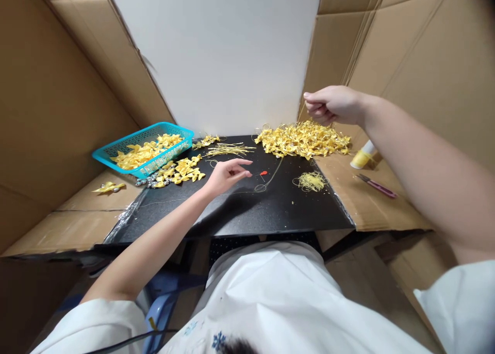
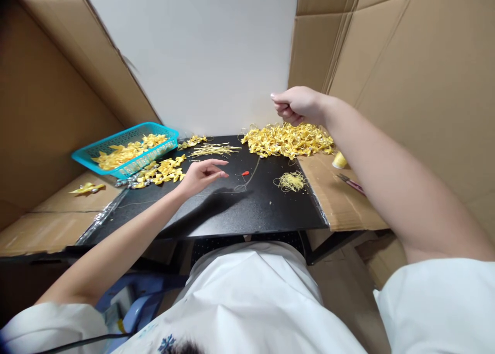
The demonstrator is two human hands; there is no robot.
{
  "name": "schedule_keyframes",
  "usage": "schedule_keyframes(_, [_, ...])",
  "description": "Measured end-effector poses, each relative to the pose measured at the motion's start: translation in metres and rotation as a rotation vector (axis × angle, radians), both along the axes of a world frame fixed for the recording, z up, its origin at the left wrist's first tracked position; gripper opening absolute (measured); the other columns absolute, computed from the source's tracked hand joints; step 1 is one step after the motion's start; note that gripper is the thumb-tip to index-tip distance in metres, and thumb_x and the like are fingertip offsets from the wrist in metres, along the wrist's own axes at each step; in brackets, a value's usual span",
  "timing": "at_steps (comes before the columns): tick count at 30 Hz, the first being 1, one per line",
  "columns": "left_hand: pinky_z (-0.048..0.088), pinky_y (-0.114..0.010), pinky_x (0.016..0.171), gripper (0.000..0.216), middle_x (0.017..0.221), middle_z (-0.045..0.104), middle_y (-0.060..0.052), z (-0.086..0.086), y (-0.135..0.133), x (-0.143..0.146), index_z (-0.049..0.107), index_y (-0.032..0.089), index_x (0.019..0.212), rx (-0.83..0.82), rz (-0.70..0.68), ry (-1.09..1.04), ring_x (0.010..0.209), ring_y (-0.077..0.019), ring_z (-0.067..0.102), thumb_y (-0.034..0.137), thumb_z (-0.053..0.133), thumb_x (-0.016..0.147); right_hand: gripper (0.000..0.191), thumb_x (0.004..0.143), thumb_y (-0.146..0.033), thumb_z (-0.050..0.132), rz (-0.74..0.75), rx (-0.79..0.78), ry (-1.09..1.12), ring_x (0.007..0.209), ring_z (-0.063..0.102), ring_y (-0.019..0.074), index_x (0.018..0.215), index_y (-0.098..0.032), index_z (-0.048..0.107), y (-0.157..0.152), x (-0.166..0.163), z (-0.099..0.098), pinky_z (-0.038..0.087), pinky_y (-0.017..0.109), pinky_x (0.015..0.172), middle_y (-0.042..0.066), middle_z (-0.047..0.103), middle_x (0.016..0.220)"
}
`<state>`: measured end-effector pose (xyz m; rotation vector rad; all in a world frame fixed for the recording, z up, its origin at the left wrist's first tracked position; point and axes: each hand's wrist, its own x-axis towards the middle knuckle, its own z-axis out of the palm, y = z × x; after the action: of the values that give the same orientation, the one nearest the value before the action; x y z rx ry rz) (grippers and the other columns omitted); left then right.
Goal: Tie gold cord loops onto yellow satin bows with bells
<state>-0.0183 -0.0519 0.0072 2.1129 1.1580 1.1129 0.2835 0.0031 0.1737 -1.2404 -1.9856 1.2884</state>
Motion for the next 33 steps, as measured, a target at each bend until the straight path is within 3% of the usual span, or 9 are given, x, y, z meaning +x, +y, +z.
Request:
schedule_keyframes(3, [0.042,-0.023,0.056,0.026,0.071,0.072,-0.001,-0.001,-0.003,0.012,0.069,0.017,0.094,0.158,0.18,-0.008,0.053,-0.0098,0.051,0.038,0.068,0.079,0.044,0.103,-0.028,0.026,0.004,0.013,0.014,0.045,0.012,0.0069,0.06,-0.021,0.024,0.0,-0.003,0.003,0.011,0.022,0.042,-0.006,0.015,0.054])
schedule_keyframes(6, [0.044,-0.025,0.062,0.021,0.082,0.072,-0.002,0.0,-0.002,0.025,0.069,0.018,0.095,0.17,0.22,0.04,0.062,-0.0117,0.053,0.033,0.066,0.08,0.043,0.103,-0.028,0.025,0.014,0.022,0.032,0.046,0.01,0.007,0.06,-0.021,0.022,-0.002,-0.007,0.009,0.011,0.021,0.042,-0.006,0.013,0.053])
schedule_keyframes(11, [0.048,-0.029,0.077,0.032,0.11,0.072,-0.009,0.011,0.026,0.044,0.069,0.015,0.11,-0.003,0.055,0.04,0.088,-0.0179,0.063,0.032,0.054,0.088,0.043,0.102,-0.03,0.025,0.076,0.032,0.015,0.046,0.01,0.0074,0.061,-0.021,0.021,-0.009,-0.012,0.019,0.011,0.022,0.041,-0.006,0.014,0.055])
schedule_keyframes(15, [0.05,-0.029,0.078,0.032,0.107,0.075,-0.008,0.014,0.047,0.053,0.071,0.016,0.11,-0.127,-0.185,0.13,0.093,-0.0194,0.067,0.033,0.059,0.084,0.042,0.102,-0.028,0.024,0.07,0.073,0.015,0.045,0.011,0.0075,0.061,-0.021,0.021,-0.01,-0.014,0.022,0.012,0.022,0.041,-0.006,0.015,0.054])
schedule_keyframes(20, [0.051,-0.028,0.075,0.024,0.096,0.078,-0.007,0.001,0.049,0.05,0.076,0.016,0.095,-0.259,-0.354,0.225,0.086,-0.0187,0.07,0.026,0.067,0.076,0.041,0.102,-0.027,0.023,0.081,0.09,0.02,0.045,0.011,0.0077,0.061,-0.021,0.022,-0.008,-0.012,0.022,0.012,0.022,0.041,-0.006,0.015,0.054])
schedule_keyframes(27, [0.05,-0.026,0.064,0.032,0.086,0.078,-0.01,-0.009,0.05,0.048,0.075,0.012,0.096,-0.297,-0.352,0.22,0.072,-0.0173,0.069,0.035,0.071,0.074,0.042,0.102,-0.027,0.023,0.053,0.084,0.025,0.046,0.01,0.0081,0.06,-0.021,0.021,-0.007,-0.008,0.022,0.012,0.022,0.041,-0.006,0.013,0.056])
schedule_keyframes(33, [0.051,-0.028,0.067,0.034,0.084,0.078,-0.01,-0.011,0.053,0.043,0.074,0.013,0.096,-0.26,-0.268,0.182,0.074,-0.0196,0.071,0.036,0.074,0.071,0.042,0.102,-0.028,0.025,0.034,0.077,0.037,0.046,0.01,0.0079,0.06,-0.021,0.021,-0.007,-0.005,0.022,0.011,0.022,0.041,-0.006,0.013,0.054])
